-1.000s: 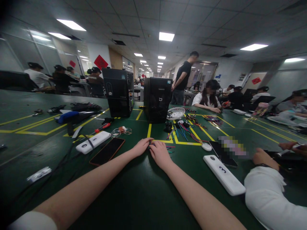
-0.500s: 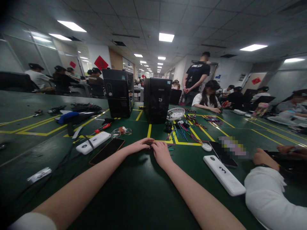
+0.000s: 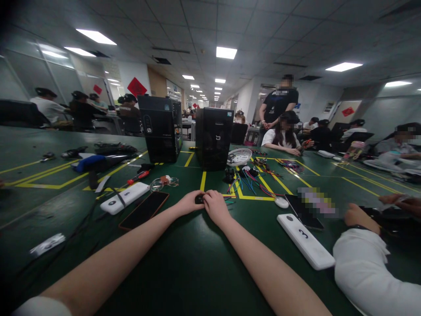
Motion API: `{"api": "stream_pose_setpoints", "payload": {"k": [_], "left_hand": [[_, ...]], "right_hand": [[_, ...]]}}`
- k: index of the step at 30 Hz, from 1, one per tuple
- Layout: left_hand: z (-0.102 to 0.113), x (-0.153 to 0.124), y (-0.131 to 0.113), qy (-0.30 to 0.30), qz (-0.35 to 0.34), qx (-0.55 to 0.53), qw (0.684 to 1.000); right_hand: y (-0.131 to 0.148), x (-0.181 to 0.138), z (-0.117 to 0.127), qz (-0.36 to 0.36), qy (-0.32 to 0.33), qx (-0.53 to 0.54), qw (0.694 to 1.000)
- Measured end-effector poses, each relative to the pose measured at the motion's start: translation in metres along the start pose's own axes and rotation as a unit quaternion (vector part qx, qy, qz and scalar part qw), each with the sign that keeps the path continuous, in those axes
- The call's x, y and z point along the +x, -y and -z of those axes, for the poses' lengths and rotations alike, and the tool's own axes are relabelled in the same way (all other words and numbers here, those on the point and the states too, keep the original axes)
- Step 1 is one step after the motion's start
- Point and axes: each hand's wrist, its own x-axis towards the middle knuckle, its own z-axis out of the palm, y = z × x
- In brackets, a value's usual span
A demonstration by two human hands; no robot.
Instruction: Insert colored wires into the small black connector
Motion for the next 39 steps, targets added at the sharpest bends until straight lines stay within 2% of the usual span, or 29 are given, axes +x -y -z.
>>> {"api": "stream_pose_setpoints", "payload": {"k": [5,39], "left_hand": [[-0.0002,-0.0009,0.0004,0.013,-0.005,-0.008,1.000],[0.0018,-0.0005,-0.0021,0.031,-0.003,-0.006,0.999]], "right_hand": [[0.0011,-0.0041,0.0042,0.023,-0.008,0.006,1.000],[0.0085,-0.0044,0.0084,-0.001,-0.010,-0.013,1.000]]}}
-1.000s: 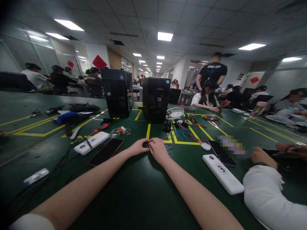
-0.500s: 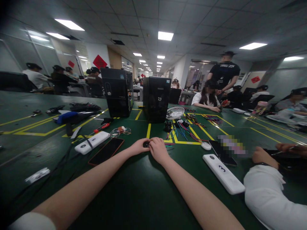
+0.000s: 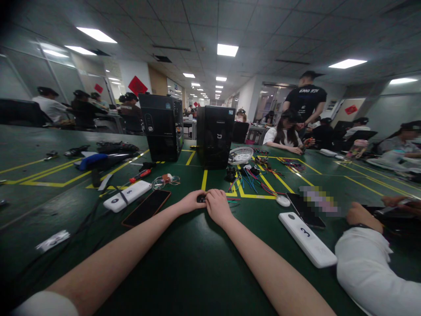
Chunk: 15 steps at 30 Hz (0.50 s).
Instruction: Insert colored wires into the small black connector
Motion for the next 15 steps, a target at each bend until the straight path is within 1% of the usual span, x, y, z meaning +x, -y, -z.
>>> {"api": "stream_pose_setpoints", "payload": {"k": [4,9,13,15], "left_hand": [[-0.0003,0.0004,0.0001,0.001,0.003,-0.003,1.000],[-0.0015,0.0004,0.0017,-0.005,0.019,0.001,1.000],[-0.0027,0.0002,0.0045,-0.007,0.014,0.002,1.000],[-0.0032,0.0002,0.0054,-0.021,0.013,-0.003,1.000]], "right_hand": [[-0.0002,0.0001,-0.0004,-0.003,-0.002,-0.003,1.000],[-0.0059,-0.0001,-0.0010,-0.063,-0.044,0.005,0.997],[-0.0073,-0.0006,0.0009,-0.049,-0.040,0.023,0.998],[-0.0056,-0.0012,0.0025,-0.032,-0.032,0.033,0.998]]}}
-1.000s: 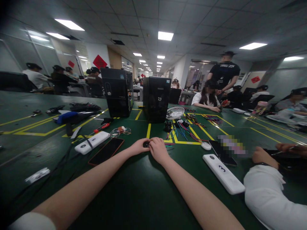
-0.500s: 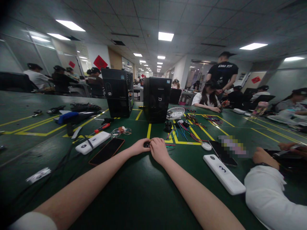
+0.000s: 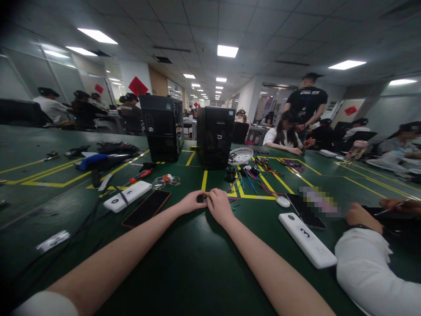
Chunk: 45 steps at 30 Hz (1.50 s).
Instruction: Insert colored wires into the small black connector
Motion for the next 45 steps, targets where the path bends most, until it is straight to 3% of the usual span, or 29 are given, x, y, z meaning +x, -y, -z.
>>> {"api": "stream_pose_setpoints", "payload": {"k": [4,8,16,23,30,45], "left_hand": [[0.000,0.001,0.000,-0.042,0.026,0.006,0.999],[0.001,0.001,-0.001,-0.045,0.035,0.008,0.998],[0.005,-0.003,-0.007,0.020,-0.034,0.036,0.999],[0.005,-0.004,-0.011,0.017,-0.044,0.041,0.998],[0.002,-0.003,-0.009,0.022,-0.047,0.046,0.998],[0.005,-0.002,-0.011,0.031,-0.027,0.053,0.998]], "right_hand": [[0.005,-0.002,0.003,0.052,0.047,0.036,0.997],[0.008,-0.003,0.004,0.100,0.089,0.061,0.989],[-0.003,-0.001,0.002,-0.033,-0.007,0.019,0.999],[-0.005,0.000,-0.005,-0.053,0.014,0.001,0.999],[0.002,0.006,-0.012,-0.131,0.030,0.007,0.991],[0.002,0.006,-0.014,-0.168,0.004,0.067,0.983]]}}
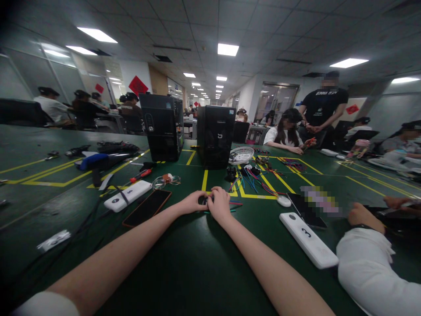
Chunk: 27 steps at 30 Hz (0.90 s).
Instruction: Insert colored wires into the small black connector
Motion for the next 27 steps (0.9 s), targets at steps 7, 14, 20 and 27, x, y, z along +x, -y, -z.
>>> {"api": "stream_pose_setpoints", "payload": {"k": [7,14,20,27], "left_hand": [[0.003,0.000,-0.004,0.004,0.000,-0.003,1.000],[0.003,0.000,-0.003,0.007,-0.001,-0.002,1.000],[-0.003,0.001,0.005,0.000,0.006,-0.010,1.000],[-0.006,0.002,0.009,-0.077,0.064,-0.012,0.995]], "right_hand": [[-0.003,0.003,-0.001,-0.015,-0.001,0.010,1.000],[-0.001,0.000,-0.002,0.010,-0.021,0.014,1.000],[-0.009,0.016,0.018,0.000,-0.108,0.040,0.993],[-0.010,0.003,0.039,0.157,0.062,0.026,0.985]]}}
